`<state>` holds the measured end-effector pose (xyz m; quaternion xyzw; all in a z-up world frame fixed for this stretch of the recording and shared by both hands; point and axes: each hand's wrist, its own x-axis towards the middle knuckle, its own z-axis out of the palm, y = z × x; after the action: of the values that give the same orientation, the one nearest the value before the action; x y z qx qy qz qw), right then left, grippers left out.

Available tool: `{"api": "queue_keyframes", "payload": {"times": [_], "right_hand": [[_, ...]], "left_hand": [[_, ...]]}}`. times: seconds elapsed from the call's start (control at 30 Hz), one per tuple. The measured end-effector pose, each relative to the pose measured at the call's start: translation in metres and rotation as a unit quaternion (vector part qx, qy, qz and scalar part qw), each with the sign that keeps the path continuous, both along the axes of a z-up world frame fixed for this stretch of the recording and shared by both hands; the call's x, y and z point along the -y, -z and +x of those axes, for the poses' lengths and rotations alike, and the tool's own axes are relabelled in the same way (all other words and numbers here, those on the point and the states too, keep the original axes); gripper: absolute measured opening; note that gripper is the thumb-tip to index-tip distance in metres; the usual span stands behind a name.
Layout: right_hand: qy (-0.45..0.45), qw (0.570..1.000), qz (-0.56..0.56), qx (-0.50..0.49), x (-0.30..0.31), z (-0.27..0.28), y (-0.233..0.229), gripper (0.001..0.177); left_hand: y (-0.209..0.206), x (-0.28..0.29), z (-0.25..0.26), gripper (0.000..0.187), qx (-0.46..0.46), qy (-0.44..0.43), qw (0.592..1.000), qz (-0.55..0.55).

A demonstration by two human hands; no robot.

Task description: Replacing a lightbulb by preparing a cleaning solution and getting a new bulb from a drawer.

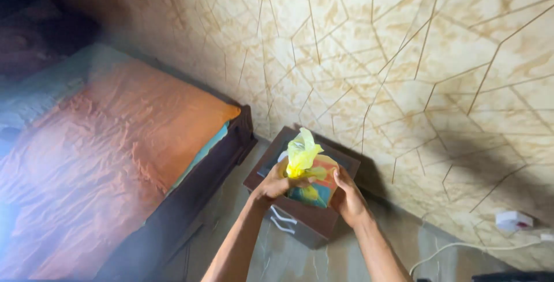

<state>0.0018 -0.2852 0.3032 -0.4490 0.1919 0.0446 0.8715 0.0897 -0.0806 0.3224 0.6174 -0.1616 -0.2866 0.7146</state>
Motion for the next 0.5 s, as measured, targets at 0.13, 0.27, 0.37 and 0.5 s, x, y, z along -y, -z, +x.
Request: {"api": "queue_keyframes", "payload": {"times": [0.13, 0.27, 0.37, 0.5], "right_hand": [[-0.033, 0.994, 0.008, 0.105, 0.025, 0.003, -0.028, 0.053], [0.007, 0.993, 0.015, 0.12, 0.037, -0.004, -0.076, 0.053], [0.021, 0.992, 0.03, 0.119, 0.049, -0.009, -0.095, 0.054], [0.002, 0.995, 0.005, 0.103, 0.067, -0.02, -0.121, 0.057]], "left_hand": [[-0.035, 0.03, 0.012, 0.067, 0.078, 0.024, 0.996, 0.025], [-0.105, 0.053, -0.003, 0.07, 0.162, 0.043, 0.984, 0.068], [-0.118, 0.064, -0.009, 0.08, 0.063, -0.019, 0.991, 0.114], [-0.111, 0.071, -0.011, 0.065, 0.108, -0.111, 0.988, -0.012]]}}
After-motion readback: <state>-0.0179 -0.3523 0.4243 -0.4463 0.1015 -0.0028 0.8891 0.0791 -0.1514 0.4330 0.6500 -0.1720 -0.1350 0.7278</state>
